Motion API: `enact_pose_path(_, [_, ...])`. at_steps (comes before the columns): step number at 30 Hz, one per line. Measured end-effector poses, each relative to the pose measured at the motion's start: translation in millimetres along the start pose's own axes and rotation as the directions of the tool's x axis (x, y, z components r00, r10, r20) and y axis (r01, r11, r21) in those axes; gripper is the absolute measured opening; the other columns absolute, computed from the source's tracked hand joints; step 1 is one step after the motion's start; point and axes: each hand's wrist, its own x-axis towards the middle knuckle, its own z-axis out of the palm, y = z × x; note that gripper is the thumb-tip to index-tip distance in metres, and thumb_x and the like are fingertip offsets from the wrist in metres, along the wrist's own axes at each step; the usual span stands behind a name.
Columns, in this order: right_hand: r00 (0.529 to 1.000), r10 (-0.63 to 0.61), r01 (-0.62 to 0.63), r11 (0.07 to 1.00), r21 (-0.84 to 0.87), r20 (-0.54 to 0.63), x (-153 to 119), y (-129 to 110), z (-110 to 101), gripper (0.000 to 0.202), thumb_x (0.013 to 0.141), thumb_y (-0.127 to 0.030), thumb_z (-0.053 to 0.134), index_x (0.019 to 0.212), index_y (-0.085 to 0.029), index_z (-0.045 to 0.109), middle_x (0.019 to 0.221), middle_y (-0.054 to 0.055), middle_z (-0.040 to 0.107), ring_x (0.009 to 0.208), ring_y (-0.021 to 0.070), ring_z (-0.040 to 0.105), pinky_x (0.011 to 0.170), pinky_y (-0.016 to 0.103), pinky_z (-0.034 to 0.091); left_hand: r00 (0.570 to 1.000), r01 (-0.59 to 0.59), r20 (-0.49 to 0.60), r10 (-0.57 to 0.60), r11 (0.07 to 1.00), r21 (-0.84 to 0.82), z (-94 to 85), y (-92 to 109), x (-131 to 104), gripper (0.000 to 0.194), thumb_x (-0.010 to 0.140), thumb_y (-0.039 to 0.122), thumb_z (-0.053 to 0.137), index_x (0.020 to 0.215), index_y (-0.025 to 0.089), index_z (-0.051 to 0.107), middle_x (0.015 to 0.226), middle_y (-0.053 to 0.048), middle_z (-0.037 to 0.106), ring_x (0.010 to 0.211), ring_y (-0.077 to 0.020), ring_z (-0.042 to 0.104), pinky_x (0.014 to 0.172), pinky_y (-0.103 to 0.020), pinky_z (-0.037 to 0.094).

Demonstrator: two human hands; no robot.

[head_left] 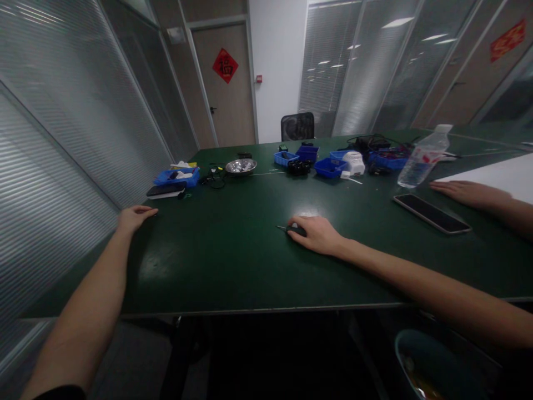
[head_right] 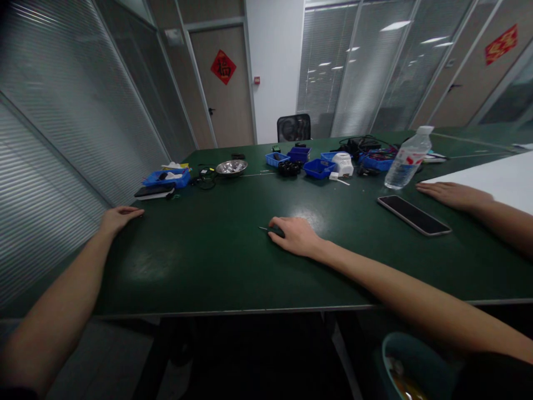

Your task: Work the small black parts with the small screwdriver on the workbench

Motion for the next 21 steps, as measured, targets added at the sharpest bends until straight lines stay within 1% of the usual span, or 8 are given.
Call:
enact_pose_path(3, [1.000, 0.004, -0.004, 1.000, 0.002, 0.002, -0.5, -0.5, -0.6, 0.032, 0.107, -0.046, 0.057, 0.126, -0.023, 0.068, 0.106, 0.008, 0.080, 0.090, 0.0255, 0.072, 0.076, 0.034, 0.047, 0.999, 0.037, -0.010, -0.037, 0.999, 0.019, -0.8, 4.0, -2.9, 0.046, 0.081, 0.044, 0.092, 0.111, 0.011, 0.080, 0.104, -0.010, 0.077, 0.090, -0.0238, 0.066, 0.083, -0.033, 0.050])
enact_pose_path(6, [1.000, 0.009, -0.009, 1.000, 0.006, -0.007, -0.8, -0.1, -0.8, 0.032, 0.107, -0.046, 0.057, 0.125, -0.024, 0.068, 0.107, 0.008, 0.080, 0.090, 0.0252, 0.072, 0.075, 0.034, 0.047, 0.999, 0.048, -0.011, -0.047, 0.998, 0.033, -1.9, 7.2, -6.1, 0.046, 0.080, 0.045, 0.092, 0.110, 0.011, 0.080, 0.103, -0.010, 0.078, 0.088, -0.0232, 0.066, 0.081, -0.032, 0.050])
enact_pose_path(10, [1.000, 0.006, -0.007, 1.000, 0.022, 0.003, -0.6, 0.6, -1.1, 0.032, 0.107, -0.046, 0.057, 0.126, -0.024, 0.068, 0.108, 0.008, 0.079, 0.090, 0.0252, 0.072, 0.076, 0.034, 0.048, 0.999, 0.039, -0.001, -0.039, 0.998, 0.048, -3.1, 8.9, -8.4, 0.045, 0.082, 0.046, 0.091, 0.110, 0.013, 0.080, 0.107, -0.010, 0.078, 0.090, -0.0229, 0.066, 0.083, -0.032, 0.050])
enact_pose_path(14, [1.000, 0.008, -0.008, 1.000, 0.017, 0.016, -0.2, -0.5, -2.8, 0.034, 0.107, -0.046, 0.056, 0.128, -0.023, 0.068, 0.109, 0.009, 0.079, 0.090, 0.0262, 0.072, 0.077, 0.036, 0.049, 1.000, 0.028, 0.012, -0.029, 0.998, 0.059, -3.2, 8.7, -7.5, 0.046, 0.085, 0.047, 0.088, 0.113, 0.012, 0.080, 0.111, -0.011, 0.078, 0.094, -0.0235, 0.067, 0.084, -0.032, 0.050])
enact_pose_path(19, [0.999, 0.019, -0.020, 1.000, 0.016, 0.031, 0.2, -2.2, -4.8, 0.034, 0.107, -0.046, 0.055, 0.128, -0.023, 0.068, 0.109, 0.010, 0.080, 0.092, 0.0264, 0.072, 0.077, 0.036, 0.050, 1.000, 0.011, 0.020, -0.012, 0.997, 0.076, -4.4, 8.4, -6.3, 0.050, 0.083, 0.053, 0.087, 0.112, 0.012, 0.081, 0.106, -0.012, 0.078, 0.092, -0.0253, 0.067, 0.083, -0.032, 0.051])
enact_pose_path(21, [0.999, 0.021, -0.021, 1.000, 0.017, 0.035, 0.2, -2.1, -4.8, 0.034, 0.107, -0.047, 0.055, 0.127, -0.023, 0.068, 0.110, 0.010, 0.080, 0.091, 0.0262, 0.073, 0.077, 0.036, 0.050, 1.000, 0.011, 0.014, -0.012, 0.996, 0.086, -5.0, 7.8, -6.0, 0.052, 0.085, 0.056, 0.084, 0.113, 0.012, 0.082, 0.105, -0.012, 0.078, 0.094, -0.0270, 0.067, 0.085, -0.034, 0.051])
